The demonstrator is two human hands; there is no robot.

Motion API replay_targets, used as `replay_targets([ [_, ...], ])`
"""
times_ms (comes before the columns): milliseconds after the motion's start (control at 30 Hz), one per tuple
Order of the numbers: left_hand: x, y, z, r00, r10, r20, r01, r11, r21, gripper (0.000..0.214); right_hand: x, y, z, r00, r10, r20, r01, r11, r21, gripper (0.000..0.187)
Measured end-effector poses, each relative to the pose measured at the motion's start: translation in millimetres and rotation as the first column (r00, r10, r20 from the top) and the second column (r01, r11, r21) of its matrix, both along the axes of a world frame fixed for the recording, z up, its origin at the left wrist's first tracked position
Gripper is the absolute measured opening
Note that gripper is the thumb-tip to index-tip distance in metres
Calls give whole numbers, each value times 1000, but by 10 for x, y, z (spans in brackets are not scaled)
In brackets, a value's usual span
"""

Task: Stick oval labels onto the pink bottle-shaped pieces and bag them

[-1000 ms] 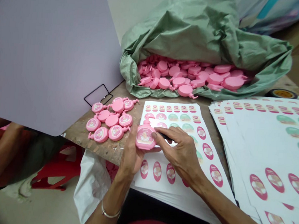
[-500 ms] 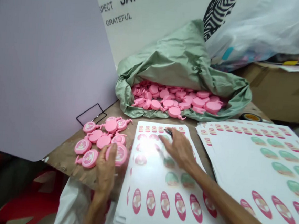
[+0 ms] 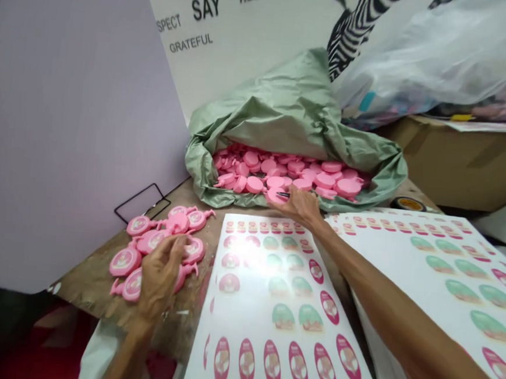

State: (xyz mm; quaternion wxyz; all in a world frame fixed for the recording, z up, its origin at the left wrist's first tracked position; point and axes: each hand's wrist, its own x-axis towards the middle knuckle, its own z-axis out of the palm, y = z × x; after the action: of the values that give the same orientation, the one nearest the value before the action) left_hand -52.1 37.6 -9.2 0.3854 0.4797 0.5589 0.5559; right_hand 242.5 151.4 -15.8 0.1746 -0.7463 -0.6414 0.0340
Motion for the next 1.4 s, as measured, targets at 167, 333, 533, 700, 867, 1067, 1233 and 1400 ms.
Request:
replay_targets([
  [167,426,-152,-102,661,-338,670,662,683,-308,54,-376,-1045,249,740,672,-6,-637,704,315,57],
  [333,752,-587,-88,188,-176,966,876,476,-84,53,-708,-1750,41,774,634,6,-516,624,587,57],
  [533,652,-843,-11,351,-19,936,705,663,-251,33,-666,-1996,-77,747,640,179,-631,598,495,60],
  [700,264,-593,-13,671,-14,741,377,868,-324,32,-526,-1827,-80,809,573,-128,-498,786,366,31],
  [867,194,-316,-117,811,-66,582,243,942,-232,30,-634,-1450,-343,867,409,-286,-361,909,206,16],
  [1067,417,-35,-271,786,-220,578,362,921,-143,34,-861,-1428,-516,882,464,-75,-436,868,238,13],
  [1233,517,236,-443,788,-283,546,437,883,-172,35,-869,-1461,-547,895,446,14,-434,864,257,16],
  [1400,553,279,-531,848,-282,449,388,907,-163,35,-845,-1439,-551,886,463,-34,-445,866,227,15],
])
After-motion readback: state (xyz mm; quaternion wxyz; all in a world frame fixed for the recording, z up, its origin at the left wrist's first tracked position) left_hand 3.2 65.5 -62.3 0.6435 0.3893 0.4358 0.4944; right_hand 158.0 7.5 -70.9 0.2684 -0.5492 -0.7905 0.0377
